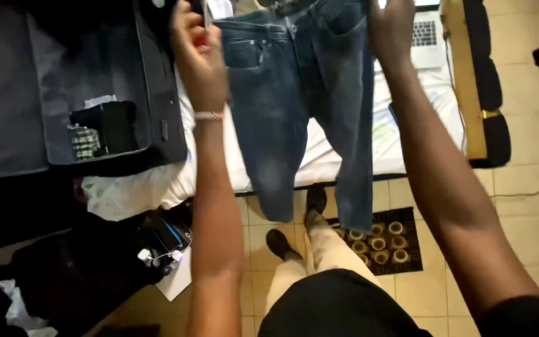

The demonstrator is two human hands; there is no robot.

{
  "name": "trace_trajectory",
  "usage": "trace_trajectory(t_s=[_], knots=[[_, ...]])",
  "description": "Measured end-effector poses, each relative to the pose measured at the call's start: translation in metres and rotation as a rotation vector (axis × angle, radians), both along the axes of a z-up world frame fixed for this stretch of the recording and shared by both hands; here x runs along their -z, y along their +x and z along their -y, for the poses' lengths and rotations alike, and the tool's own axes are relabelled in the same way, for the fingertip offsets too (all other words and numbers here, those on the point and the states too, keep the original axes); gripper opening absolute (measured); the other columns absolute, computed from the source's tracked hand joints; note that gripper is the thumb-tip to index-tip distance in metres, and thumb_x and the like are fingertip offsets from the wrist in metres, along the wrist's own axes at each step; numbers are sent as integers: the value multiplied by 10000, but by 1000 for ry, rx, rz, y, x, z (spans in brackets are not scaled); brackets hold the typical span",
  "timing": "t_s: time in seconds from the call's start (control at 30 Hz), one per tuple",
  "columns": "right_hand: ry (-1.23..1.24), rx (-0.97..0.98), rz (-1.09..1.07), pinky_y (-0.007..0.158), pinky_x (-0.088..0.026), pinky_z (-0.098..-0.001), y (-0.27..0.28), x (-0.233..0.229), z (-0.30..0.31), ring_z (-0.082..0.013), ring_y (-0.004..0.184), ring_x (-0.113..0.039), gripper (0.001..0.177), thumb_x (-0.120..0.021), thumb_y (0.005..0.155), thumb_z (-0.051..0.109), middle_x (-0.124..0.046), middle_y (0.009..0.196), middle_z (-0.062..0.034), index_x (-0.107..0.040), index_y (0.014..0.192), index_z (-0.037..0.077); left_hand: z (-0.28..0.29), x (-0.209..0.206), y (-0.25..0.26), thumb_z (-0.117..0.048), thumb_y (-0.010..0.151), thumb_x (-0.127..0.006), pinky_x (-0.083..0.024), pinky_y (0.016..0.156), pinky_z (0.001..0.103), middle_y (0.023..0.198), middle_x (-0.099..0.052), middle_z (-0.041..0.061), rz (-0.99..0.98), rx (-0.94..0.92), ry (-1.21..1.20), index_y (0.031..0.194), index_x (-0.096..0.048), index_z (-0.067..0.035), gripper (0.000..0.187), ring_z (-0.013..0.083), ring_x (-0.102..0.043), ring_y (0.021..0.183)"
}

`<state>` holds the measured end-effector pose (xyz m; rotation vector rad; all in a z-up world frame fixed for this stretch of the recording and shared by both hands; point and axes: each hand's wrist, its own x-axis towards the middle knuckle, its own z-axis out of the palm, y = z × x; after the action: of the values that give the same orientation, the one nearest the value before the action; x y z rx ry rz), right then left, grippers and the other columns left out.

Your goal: Folding various items of clothing including a sweatshirt, boxers, and jeans and placing them into a suitcase.

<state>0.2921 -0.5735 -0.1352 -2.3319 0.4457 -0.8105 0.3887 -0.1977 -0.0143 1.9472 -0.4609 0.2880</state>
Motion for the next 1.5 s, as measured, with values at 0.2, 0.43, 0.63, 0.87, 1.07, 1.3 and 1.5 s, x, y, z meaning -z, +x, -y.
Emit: trace_trajectory(t_s=[0.2, 0.43, 0.63, 0.87, 1.07, 1.3, 1.5], knots=[[480, -211, -195, 1003, -494, -434, -116, 51, -137, -367, 1242, -624, 583, -627, 1110, 360, -603, 1375, -264, -454, 1518, -18, 8, 101, -156, -184, 957, -671, -383, 1118, 488, 1269, -654, 179, 0, 308, 316, 1164, -659, -39, 252, 422, -518, 1305], [802, -111, -767, 875, -551, -361, -279, 164, -167, -225, 1016, -720, 556, -609, 1012, 423, -739, 1137, -152, -562, 1415, 43, -111, 233, -303, -246, 959, -664, -433, 1019, 474, 1187, -643, 178, -698, 351, 532, 1171, -674, -60, 283, 403, -563, 1163], [1067, -80, -978, 694, -559, -328, -303, 247, -185, -147, 810, -694, 466, -602, 988, 423, -745, 977, -70, -662, 1282, 67, -188, 407, -337, -192, 1009, -654, -480, 921, 350, 1090, -633, 80, -1052, 202, 234, 1121, -671, -46, 185, 223, -571, 1038], [964, -164, -975, 569, -467, -316, -239, 302, -252, -130, 638, -577, 369, -644, 1011, 378, -673, 840, -55, -698, 1216, 76, -185, 463, -246, -224, 1042, -601, -543, 955, 341, 1140, -735, 44, -920, 6, 270, 1157, -674, -92, 190, 172, -694, 1057], [1158, 29, -727, 682, -488, -305, -199, 401, -289, -123, 781, -592, 337, -719, 972, 306, -675, 976, -32, -674, 1156, 27, -179, 568, -198, -220, 963, -718, -544, 1000, 358, 1258, -671, 95, -858, -187, 88, 1292, -588, -37, 399, 220, -665, 1169], [1205, -84, -798, 799, -515, -296, -180, 367, -325, -132, 890, -625, 442, -787, 916, 396, -695, 1009, -22, -666, 1166, 52, -197, 618, -213, -318, 875, -881, -473, 765, 347, 950, -626, 119, -1161, -27, 129, 1061, -733, 86, 469, 196, -522, 850], [890, -327, -883, 842, -519, -366, -229, 371, -331, -217, 883, -596, 479, -633, 1062, 434, -671, 1028, -129, -636, 1306, 22, -195, 510, -193, -508, 905, -713, -536, 777, 302, 938, -664, 38, -1099, 152, 99, 1232, -646, -2, 606, 123, -575, 818]])
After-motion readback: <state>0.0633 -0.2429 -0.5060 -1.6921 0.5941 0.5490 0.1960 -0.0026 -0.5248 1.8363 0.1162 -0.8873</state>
